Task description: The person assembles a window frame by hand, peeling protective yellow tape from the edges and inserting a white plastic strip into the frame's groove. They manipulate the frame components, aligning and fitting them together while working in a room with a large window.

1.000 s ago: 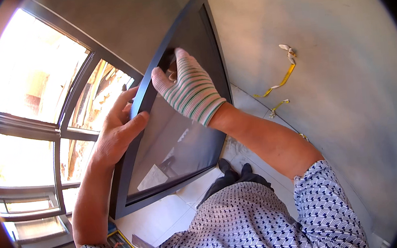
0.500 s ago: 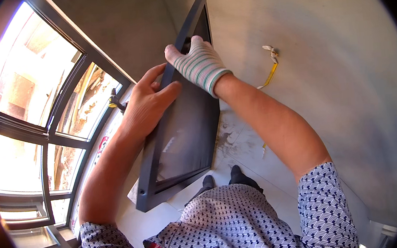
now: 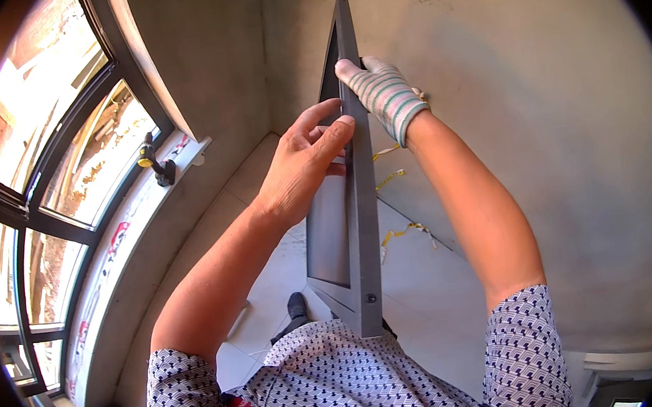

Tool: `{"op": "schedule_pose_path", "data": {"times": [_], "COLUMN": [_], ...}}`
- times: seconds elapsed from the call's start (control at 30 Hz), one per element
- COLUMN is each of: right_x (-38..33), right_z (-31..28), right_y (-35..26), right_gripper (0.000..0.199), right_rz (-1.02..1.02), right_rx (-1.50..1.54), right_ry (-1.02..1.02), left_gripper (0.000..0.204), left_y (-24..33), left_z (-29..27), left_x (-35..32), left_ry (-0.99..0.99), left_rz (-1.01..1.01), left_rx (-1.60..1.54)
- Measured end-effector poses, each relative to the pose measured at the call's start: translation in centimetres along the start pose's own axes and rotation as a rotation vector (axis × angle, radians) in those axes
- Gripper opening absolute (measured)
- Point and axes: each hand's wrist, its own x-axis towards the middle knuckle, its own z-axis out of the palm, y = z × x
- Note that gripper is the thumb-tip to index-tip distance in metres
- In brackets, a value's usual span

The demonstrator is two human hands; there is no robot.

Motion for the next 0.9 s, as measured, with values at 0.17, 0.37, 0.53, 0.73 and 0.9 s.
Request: {"op": "schedule_pose_path", "data": {"times": [0.17, 0.37, 0.53, 0.73, 0.9], "right_x": [-0.1, -0.3, -0.2, -1.0, -1.3], "right_z": [-0.2, 0.1, 0.4, 0.2, 0.2], "right_y": [-0.2, -0.5, -0.7, -1.1, -1.3], "right_gripper": [0.046, 0.038, 0.035, 0.034, 0.032], "right_rz": [0.026, 0.008, -0.006, 0.018, 0.026], "right_rx": [0.017, 0.03, -0.05, -0.025, -0.011], "right_ry": [-0.012, -0.021, -0.008, 0.002, -0.003], "left_gripper": [0.07, 0.059, 0.051, 0.049, 0.054], "left_y": [-1.4, -1.9, -2.5, -2.8, -2.6], "left_z": [-0.6, -1.6, -2.0, -1.9, -2.0], "left_x": [0.6, 0.8, 0.3, -0.1, 0.7], "left_ry": [-0.017, -0.06, -0.056, -0.085, -0.103], "left_rz": [0.018, 0.029, 0.046, 0.077, 0.041], "left_rx": [-0.183, -0.299, -0.355, -0.332, -0.271]}}
